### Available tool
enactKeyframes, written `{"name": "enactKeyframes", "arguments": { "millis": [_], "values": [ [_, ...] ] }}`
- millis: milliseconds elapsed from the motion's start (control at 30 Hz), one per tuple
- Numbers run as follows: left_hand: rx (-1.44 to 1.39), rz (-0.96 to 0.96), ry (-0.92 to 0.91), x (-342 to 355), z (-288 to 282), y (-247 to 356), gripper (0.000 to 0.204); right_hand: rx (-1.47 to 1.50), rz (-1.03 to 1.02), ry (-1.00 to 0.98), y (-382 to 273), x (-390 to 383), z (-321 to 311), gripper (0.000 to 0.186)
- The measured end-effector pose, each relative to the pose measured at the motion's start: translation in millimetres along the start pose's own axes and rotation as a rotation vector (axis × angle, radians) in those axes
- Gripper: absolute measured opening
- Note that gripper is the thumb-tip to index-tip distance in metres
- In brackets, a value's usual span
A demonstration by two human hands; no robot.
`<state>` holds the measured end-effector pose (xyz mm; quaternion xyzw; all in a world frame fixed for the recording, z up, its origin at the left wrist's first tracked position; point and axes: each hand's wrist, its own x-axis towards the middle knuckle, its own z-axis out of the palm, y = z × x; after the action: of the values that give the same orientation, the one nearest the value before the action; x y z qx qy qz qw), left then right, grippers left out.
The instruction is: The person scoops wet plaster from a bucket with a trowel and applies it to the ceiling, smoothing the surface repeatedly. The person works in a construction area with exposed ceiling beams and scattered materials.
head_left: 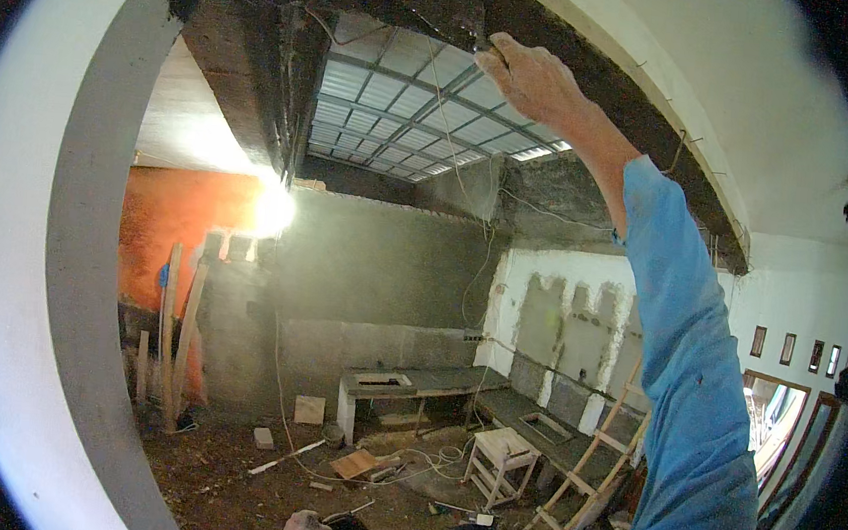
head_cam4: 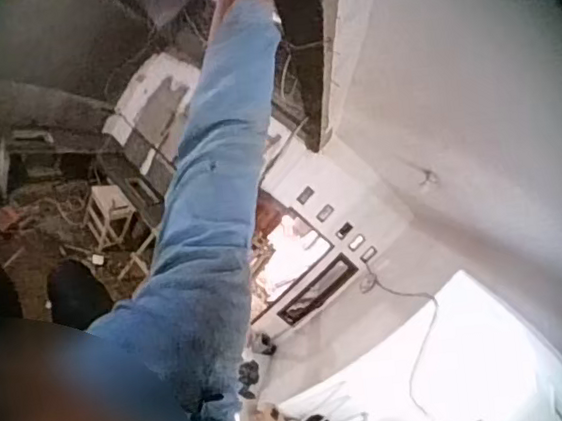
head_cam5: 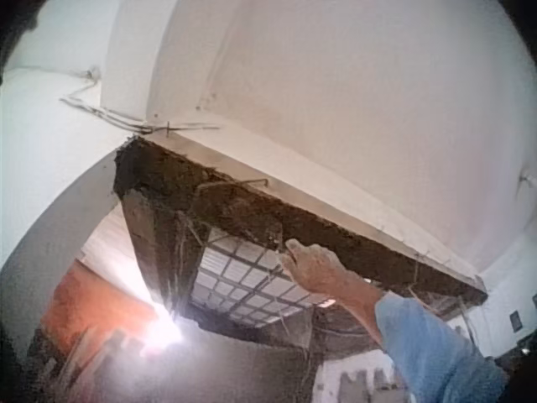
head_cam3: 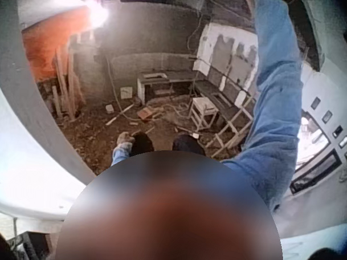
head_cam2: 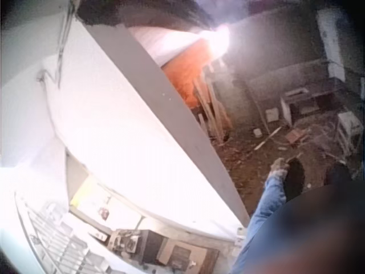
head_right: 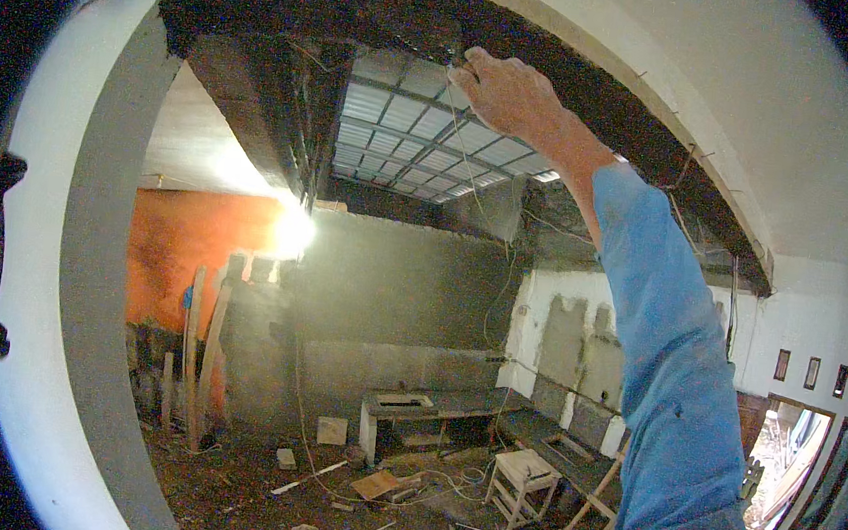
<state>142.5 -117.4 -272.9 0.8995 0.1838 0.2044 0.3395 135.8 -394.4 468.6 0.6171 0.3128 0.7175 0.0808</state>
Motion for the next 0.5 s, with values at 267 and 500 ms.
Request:
{"name": "enactKeyframes", "arguments": {
  "millis": [267,500],
  "values": [
    [0.233,-0.208,-0.380,21,-6,-6,0.042,-0.094,0.027,-0.071,44,-34,45,0.046],
    [0.025,-0.029,-0.054,0,-3,-22,0.025,-0.049,0.050,-0.093,18,-33,22,0.048]
  ]
}}
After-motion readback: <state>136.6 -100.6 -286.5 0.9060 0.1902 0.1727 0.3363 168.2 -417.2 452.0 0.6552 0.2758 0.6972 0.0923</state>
